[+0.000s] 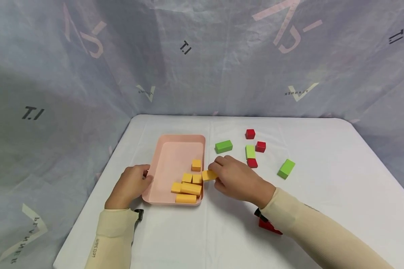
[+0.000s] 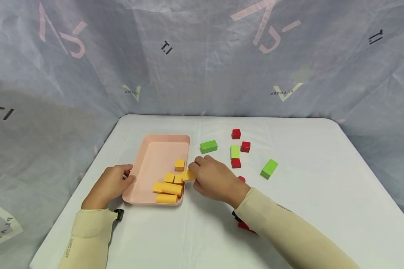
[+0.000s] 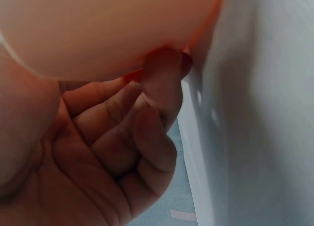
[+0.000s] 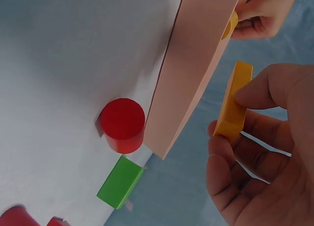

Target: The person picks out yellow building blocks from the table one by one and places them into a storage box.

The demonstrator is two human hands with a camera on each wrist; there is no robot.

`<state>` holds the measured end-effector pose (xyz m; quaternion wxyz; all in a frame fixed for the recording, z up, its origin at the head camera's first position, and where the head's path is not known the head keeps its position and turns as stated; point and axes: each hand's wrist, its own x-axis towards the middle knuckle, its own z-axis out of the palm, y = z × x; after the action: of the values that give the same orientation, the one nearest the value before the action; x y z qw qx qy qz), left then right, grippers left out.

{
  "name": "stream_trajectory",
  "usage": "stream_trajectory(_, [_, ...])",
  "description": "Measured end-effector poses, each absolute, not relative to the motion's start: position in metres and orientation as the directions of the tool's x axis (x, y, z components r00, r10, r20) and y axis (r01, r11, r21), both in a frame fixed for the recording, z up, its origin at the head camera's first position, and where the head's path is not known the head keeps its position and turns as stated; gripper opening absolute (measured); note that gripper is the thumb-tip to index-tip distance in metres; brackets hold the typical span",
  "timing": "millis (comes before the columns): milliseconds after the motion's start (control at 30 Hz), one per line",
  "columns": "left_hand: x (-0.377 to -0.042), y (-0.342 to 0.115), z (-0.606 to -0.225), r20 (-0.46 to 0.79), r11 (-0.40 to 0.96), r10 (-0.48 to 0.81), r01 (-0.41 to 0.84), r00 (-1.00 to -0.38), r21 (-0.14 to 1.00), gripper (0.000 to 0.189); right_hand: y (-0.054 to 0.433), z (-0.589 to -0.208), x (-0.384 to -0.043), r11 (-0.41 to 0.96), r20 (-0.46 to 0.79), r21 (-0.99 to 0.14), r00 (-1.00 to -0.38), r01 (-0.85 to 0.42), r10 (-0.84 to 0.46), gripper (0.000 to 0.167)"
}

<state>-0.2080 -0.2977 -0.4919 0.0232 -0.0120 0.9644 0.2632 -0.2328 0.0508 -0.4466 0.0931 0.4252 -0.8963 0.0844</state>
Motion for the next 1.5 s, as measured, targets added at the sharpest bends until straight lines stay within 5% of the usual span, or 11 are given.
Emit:
stream_trajectory(800, [-0.21,-0.299,-0.494,-0.02,0.868,0.007,-0.004,-1.0,0.496,0.009,0.038,-0.446,-0.236,0.594,0.281,-0.077,-0.589,-0.801,-0.758,0.029])
stream_trajectory(1500, [-0.209,-0.3,-0.495,-0.017,0.866,0.005,-0.004,-1.0,0.501,0.022,0.022,-0.448,-0.238,0.558,0.31,-0.112,-0.563,-0.822,-0.766,0.027])
